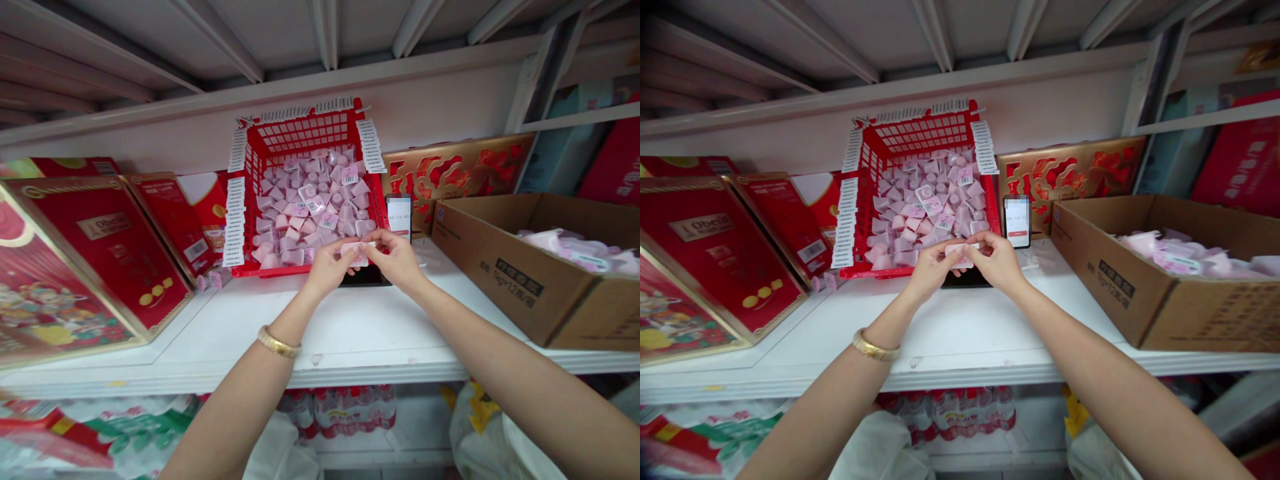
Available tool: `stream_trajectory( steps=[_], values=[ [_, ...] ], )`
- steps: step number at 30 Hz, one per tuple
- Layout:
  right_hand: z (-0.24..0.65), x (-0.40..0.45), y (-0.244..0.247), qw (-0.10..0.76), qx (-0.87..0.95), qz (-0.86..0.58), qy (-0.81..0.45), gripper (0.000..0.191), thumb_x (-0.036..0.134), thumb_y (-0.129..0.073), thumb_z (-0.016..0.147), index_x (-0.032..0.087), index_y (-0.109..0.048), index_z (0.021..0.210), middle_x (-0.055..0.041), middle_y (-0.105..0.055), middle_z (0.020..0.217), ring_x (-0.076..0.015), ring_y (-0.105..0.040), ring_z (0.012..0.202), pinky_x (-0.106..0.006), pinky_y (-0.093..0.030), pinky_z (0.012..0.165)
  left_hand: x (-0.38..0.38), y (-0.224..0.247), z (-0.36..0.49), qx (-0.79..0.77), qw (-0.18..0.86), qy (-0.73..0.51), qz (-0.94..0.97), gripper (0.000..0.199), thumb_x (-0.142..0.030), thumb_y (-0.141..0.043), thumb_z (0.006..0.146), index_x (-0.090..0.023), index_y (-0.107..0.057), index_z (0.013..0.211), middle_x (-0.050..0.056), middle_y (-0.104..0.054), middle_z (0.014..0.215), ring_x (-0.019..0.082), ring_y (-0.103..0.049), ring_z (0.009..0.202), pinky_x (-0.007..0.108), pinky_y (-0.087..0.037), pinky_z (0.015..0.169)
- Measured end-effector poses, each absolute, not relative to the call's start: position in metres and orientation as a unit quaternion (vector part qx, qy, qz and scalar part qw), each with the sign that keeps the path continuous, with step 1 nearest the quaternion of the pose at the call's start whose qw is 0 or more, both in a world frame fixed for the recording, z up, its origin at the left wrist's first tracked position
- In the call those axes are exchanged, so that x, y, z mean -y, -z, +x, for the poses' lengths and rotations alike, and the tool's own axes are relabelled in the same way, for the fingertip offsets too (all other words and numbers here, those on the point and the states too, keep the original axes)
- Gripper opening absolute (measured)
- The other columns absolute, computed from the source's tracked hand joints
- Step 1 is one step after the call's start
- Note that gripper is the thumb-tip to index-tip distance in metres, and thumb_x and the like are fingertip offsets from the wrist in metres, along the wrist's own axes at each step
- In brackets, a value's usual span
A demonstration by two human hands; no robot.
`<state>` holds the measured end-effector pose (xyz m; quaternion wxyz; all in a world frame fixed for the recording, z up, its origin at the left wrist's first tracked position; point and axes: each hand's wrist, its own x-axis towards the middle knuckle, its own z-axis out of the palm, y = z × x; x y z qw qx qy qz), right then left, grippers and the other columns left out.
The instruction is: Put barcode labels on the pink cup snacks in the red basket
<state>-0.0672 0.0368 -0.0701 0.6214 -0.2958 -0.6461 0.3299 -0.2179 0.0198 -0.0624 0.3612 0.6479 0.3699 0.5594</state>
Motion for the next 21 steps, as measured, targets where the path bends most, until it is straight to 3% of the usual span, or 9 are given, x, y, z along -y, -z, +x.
stream_trajectory(
  steps=[6, 21],
  values=[
    [-0.0668, -0.0347, 0.0696, 0.617, 0.653, -0.302, -0.32, 0.024, 0.042, -0.068, 0.069, 0.019, -0.066, 0.075, 0.0023, -0.059, 0.06, -0.0112, -0.049, 0.054, -0.025, -0.04, 0.052, -0.0212, 0.0621, -0.2186, -0.377, 0.384, -0.549, 0.639, 0.03, -0.028, -0.068, 0.08, -0.008, -0.07, 0.103, -0.001, -0.065, 0.061, 0.01, -0.062, 0.051, 0.019, -0.052, 0.046],
    [-0.0647, -0.0377, 0.0736, 0.598, 0.671, -0.296, -0.323, 0.023, 0.04, -0.059, 0.072, 0.019, -0.064, 0.081, 0.0021, -0.059, 0.067, -0.0118, -0.049, 0.061, -0.026, -0.041, 0.059, -0.0217, 0.0641, -0.2179, -0.385, 0.37, -0.544, 0.647, 0.037, -0.037, -0.069, 0.08, -0.009, -0.071, 0.103, -0.002, -0.064, 0.057, 0.008, -0.058, 0.043, 0.017, -0.048, 0.04]
  ],
)
